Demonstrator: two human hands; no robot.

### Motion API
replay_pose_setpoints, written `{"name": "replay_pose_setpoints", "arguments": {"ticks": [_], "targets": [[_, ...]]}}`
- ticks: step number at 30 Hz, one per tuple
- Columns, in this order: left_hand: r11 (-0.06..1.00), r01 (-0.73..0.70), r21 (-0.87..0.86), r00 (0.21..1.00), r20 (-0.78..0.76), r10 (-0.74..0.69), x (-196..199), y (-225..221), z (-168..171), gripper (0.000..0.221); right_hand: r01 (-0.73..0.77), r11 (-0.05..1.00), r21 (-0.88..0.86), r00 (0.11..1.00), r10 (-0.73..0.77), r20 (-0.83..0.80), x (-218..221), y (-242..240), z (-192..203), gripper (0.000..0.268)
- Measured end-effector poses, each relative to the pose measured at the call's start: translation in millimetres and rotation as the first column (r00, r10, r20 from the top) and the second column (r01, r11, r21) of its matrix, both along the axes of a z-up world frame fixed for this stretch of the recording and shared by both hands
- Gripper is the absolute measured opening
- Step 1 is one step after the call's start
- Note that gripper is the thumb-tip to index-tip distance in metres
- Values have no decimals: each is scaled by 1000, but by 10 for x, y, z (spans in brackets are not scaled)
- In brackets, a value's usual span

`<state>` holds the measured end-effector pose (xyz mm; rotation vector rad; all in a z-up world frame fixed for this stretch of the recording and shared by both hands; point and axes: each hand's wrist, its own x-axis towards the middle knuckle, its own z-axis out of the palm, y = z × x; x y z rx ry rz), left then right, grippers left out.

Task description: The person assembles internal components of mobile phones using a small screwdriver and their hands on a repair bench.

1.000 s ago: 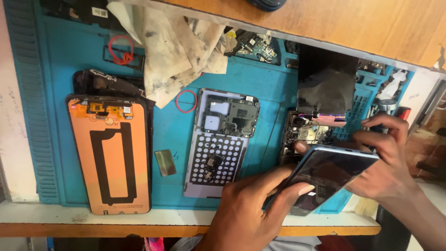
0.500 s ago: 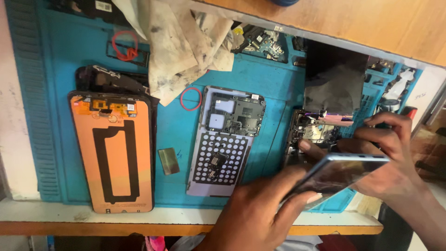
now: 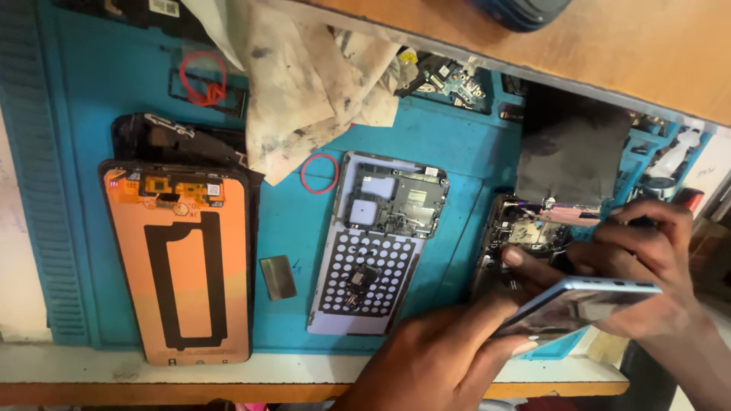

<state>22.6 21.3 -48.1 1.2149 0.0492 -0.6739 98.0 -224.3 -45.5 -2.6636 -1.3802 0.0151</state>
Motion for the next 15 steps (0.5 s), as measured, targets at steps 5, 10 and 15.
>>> {"name": "replay_pose_setpoints", "arguments": {"ticks": [5,10,15], "targets": [[1000,-1,-1,1000,20,1,-7,-6,-34,28,34,998,-50,999,-35,-14,-13,9,7,25],[1000,-4,-10,1000,4,4,-8,11,-37,29,30,999,-45,999,-31,-36,-31,-24,-6,28],[999,29,-42,999,-44,-31,-23,23,-48,28,52,995,-83,994,-59,-88,-41,12,55,30]]}}
